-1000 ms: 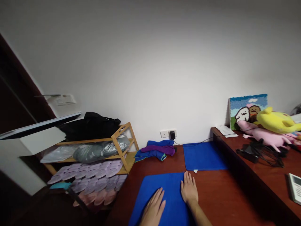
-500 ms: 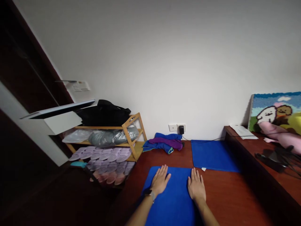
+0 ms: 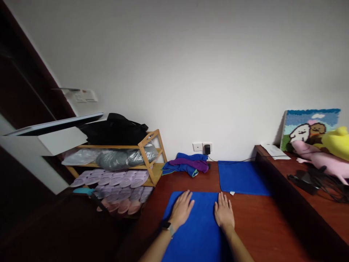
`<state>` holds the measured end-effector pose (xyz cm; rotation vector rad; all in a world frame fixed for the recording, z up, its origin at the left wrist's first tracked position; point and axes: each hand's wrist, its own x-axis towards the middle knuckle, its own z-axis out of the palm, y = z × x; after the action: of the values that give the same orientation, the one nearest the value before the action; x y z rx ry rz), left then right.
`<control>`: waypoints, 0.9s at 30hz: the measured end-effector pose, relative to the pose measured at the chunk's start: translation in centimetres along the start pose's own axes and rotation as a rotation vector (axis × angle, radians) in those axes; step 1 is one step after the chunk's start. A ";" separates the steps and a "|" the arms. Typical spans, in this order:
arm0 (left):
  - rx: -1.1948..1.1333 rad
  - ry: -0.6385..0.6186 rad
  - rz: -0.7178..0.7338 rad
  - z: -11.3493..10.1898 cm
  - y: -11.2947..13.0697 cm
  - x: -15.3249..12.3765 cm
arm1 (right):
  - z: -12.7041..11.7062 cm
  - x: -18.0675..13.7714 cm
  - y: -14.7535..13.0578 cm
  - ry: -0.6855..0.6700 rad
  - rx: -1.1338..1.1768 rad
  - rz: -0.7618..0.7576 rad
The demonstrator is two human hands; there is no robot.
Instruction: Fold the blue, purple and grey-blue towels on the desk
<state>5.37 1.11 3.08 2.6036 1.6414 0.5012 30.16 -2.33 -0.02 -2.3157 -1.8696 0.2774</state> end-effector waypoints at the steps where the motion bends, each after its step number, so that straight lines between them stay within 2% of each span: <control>1: -0.039 -0.013 0.059 0.8 2.3 -0.1 | 0.0 0.0 0.1 0.000 -0.001 -0.003; 4: -0.127 -0.051 0.164 3.4 7.8 -0.5 | 0.1 0.0 0.3 0.005 -0.016 -0.027; 5: -0.138 -0.064 0.177 4.0 8.8 -0.6 | 0.2 0.0 0.4 0.009 -0.022 -0.035; 7: -0.133 -0.098 0.176 4.4 8.9 -0.9 | 0.4 0.0 0.5 0.013 -0.032 -0.041; 10: -0.078 -0.154 0.103 3.2 5.6 -1.6 | 0.4 0.0 0.3 0.012 -0.033 -0.028; 14: 0.028 -0.176 -0.108 0.4 -2.1 -3.1 | 0.0 -0.2 0.1 0.000 -0.022 -0.010; 17: 0.093 -0.150 -0.205 -1.0 -7.4 -4.6 | -0.2 -0.3 0.0 0.002 0.002 -0.008; 20: 0.122 -0.121 -0.226 -1.7 -10.1 -5.6 | -0.2 -0.3 0.0 0.002 0.018 -0.007; 21: 0.123 -0.089 -0.225 -1.8 -10.1 -5.7 | -0.2 -0.3 0.0 0.003 0.018 -0.007; 23: 0.113 -0.012 -0.197 -2.0 -8.5 -5.5 | -0.2 -0.3 0.0 0.001 0.014 -0.007; 25: 0.078 0.014 -0.102 -1.7 -5.0 -4.8 | -0.2 -0.2 0.0 -0.003 0.008 -0.007; 27: 0.016 -0.025 0.051 -0.8 -0.4 -4.1 | -0.2 -0.3 0.0 -0.001 0.004 -0.007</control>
<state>3.21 -2.44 2.67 2.6573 1.5820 0.4576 30.15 -2.58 0.19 -2.3057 -1.8755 0.2813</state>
